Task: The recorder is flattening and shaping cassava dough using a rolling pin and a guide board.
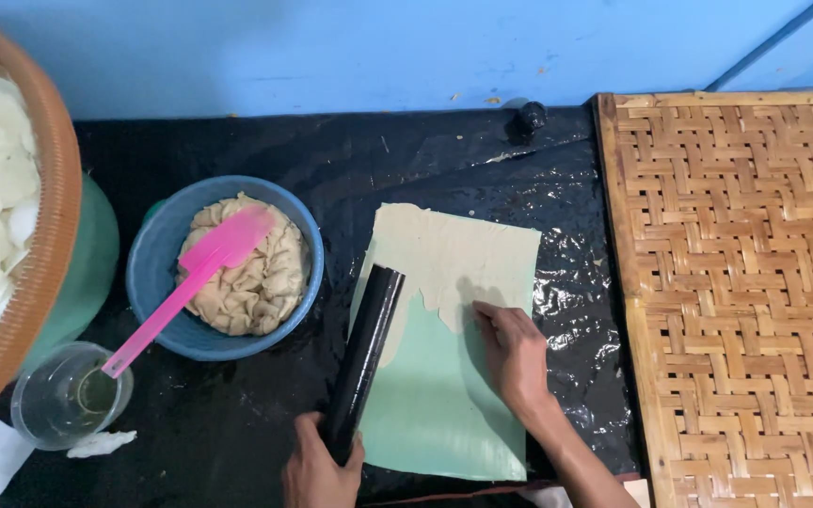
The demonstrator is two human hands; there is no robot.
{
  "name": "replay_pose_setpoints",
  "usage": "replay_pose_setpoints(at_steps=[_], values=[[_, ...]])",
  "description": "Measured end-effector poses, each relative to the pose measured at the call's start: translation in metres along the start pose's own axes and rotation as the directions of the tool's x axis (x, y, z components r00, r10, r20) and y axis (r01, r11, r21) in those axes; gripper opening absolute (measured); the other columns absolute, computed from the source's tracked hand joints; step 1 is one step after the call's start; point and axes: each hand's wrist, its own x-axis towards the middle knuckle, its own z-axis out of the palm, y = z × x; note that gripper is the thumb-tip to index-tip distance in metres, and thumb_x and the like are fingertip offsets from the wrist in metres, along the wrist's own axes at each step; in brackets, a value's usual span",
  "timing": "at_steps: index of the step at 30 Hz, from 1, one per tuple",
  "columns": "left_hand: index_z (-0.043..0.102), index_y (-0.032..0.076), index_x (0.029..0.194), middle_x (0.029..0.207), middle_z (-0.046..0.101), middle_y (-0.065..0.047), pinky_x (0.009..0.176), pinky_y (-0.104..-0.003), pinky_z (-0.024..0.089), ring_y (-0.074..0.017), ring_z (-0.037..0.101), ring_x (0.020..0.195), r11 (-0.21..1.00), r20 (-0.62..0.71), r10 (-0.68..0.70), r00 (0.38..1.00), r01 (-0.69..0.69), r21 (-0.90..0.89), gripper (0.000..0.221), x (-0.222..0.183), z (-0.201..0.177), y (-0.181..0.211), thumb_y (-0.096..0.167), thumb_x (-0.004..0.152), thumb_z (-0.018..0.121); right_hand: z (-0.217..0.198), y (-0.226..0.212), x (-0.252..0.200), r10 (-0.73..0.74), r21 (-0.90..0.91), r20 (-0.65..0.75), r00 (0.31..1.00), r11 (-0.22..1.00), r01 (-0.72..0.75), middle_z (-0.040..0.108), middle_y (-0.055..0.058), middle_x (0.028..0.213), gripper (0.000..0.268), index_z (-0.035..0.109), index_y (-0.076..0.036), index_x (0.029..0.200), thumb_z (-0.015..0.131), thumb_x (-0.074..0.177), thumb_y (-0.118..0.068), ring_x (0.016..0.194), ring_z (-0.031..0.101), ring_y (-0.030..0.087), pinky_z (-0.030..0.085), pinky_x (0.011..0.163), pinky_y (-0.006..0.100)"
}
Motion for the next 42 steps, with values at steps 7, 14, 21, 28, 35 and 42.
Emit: replay_pose_setpoints(at_steps=[7,14,21,28,35,42], values=[[0.042,0.016,0.133,0.106,0.073,-0.019,0.093,-0.048,0.058,-0.0399,0.074,0.099,1.000,-0.015,0.000,1.000,0.000,-0.019,0.066,-0.007,-0.007,0.006,0.034,0.082,0.080,0.005,0.002,0.007,0.114,0.076,0.005,0.993,0.990,-0.115,0.073,0.012,0.094,0.018,0.074,-0.004,0.102,0.075,0.084,-0.002,0.080,0.071,0.026,0.059,0.070,0.036],[0.041,0.014,0.131,0.105,0.074,-0.018,0.091,-0.046,0.059,-0.0371,0.076,0.097,0.997,-0.025,0.079,0.997,-0.079,-0.015,0.067,0.005,0.002,-0.005,0.034,0.080,0.081,-0.005,-0.004,0.002,-0.060,-0.124,0.038,0.998,0.990,0.064,0.066,0.012,0.094,0.015,0.076,-0.005,0.101,0.074,0.087,-0.008,0.086,0.063,0.031,0.054,0.072,0.042],[0.042,0.014,0.130,0.110,0.075,-0.018,0.094,-0.046,0.056,-0.0376,0.075,0.100,0.987,0.004,0.059,0.998,-0.058,-0.147,0.064,-0.011,0.002,0.021,0.030,0.081,0.079,-0.016,0.001,-0.006,-0.097,-0.148,0.049,0.994,0.984,0.103,0.066,0.014,0.095,0.035,0.072,0.000,0.124,0.069,0.090,-0.008,0.085,0.062,0.031,0.053,0.074,0.042],[0.048,0.006,0.126,0.106,0.069,-0.021,0.090,-0.047,0.054,-0.0371,0.070,0.101,0.974,-0.009,0.172,0.985,-0.171,-0.146,0.059,-0.029,-0.021,0.075,0.039,0.087,0.076,-0.014,-0.017,-0.010,-0.016,-0.147,0.049,0.999,0.989,0.023,0.068,0.014,0.102,0.031,0.074,-0.006,0.120,0.071,0.089,-0.012,0.087,0.065,0.030,0.055,0.075,0.042],[0.050,-0.006,0.126,0.115,0.058,-0.025,0.087,-0.047,0.052,-0.0404,0.061,0.106,0.846,-0.505,0.505,0.700,-0.518,0.128,0.057,0.019,-0.016,0.081,0.020,0.081,0.073,0.012,-0.046,-0.021,-0.059,-0.047,0.111,0.992,0.997,0.065,0.068,0.013,0.104,0.027,0.076,-0.008,0.114,0.072,0.088,-0.012,0.092,0.066,0.031,0.056,0.076,0.042],[0.062,-0.003,0.124,0.117,0.061,-0.023,0.092,-0.049,0.049,-0.0416,0.060,0.111,0.717,-0.639,0.606,0.474,-0.673,0.182,0.043,-0.009,-0.080,0.079,0.024,0.091,0.071,0.036,-0.082,-0.005,-0.194,0.093,0.092,0.977,0.978,0.186,0.069,0.013,0.104,0.023,0.077,-0.008,0.112,0.072,0.090,-0.013,0.094,0.068,0.032,0.057,0.078,0.041]])
